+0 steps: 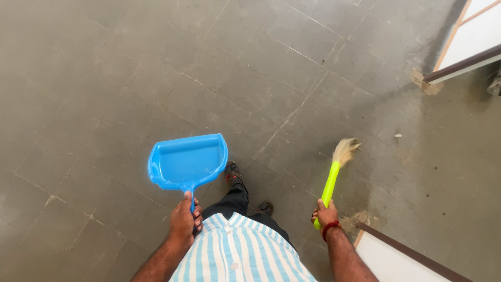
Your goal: The person sweeps a tiled floor using a broom and dustpan, moving debris into the dustpan. The person navigates around stacked boxes and other items while sweeping different areas of the room.
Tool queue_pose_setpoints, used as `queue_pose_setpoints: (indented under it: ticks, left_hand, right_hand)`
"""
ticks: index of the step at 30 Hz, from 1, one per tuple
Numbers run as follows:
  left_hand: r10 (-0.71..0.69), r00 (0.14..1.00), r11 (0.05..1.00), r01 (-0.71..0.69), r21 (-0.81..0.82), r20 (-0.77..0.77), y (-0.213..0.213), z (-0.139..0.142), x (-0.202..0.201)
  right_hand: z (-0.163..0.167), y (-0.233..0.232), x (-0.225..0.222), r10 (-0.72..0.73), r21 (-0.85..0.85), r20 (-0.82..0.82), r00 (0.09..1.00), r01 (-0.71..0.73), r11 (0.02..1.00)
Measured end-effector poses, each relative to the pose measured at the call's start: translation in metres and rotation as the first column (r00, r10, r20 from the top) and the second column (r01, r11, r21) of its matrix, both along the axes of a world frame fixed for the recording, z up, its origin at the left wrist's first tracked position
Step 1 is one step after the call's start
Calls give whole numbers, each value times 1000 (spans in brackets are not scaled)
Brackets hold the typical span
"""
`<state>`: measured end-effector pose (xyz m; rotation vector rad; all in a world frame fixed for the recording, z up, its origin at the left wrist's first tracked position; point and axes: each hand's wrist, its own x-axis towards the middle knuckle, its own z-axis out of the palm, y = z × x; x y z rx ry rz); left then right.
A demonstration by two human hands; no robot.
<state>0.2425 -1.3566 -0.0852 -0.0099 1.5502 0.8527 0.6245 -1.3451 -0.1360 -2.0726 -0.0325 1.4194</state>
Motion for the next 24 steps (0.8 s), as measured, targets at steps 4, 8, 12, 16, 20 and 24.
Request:
queue_pose_setpoints:
  ticks: [4, 8, 12, 16, 20, 24]
  left_hand:
    - [33, 999, 999, -34, 26, 28, -6, 1, 17]
    - [65, 995, 990, -75, 117, 82, -10, 3, 38]
    - [58, 996, 989, -68, 134, 72, -6, 6, 49]
    - [39, 998, 987, -47, 155, 54, 5, 2, 48]
    - [40, 996, 993, -49, 109, 79, 20, -8, 35]
    - [81, 994, 993, -87, 85, 69, 60, -12, 13]
  right_hand:
    - [12, -22, -3, 342, -35, 120, 932, -341, 940]
    - [28, -19, -32, 555, -20, 14, 831, -555, 832]
    - [37, 6, -82, 658, -42, -85, 748, -663, 748]
    - [36, 38, -117, 670, -11, -252, 698, -694, 719]
    - [17, 60, -125, 620, -80, -250, 744, -654, 752]
    - [-1, 85, -90, 305, -74, -295, 905, -340, 937]
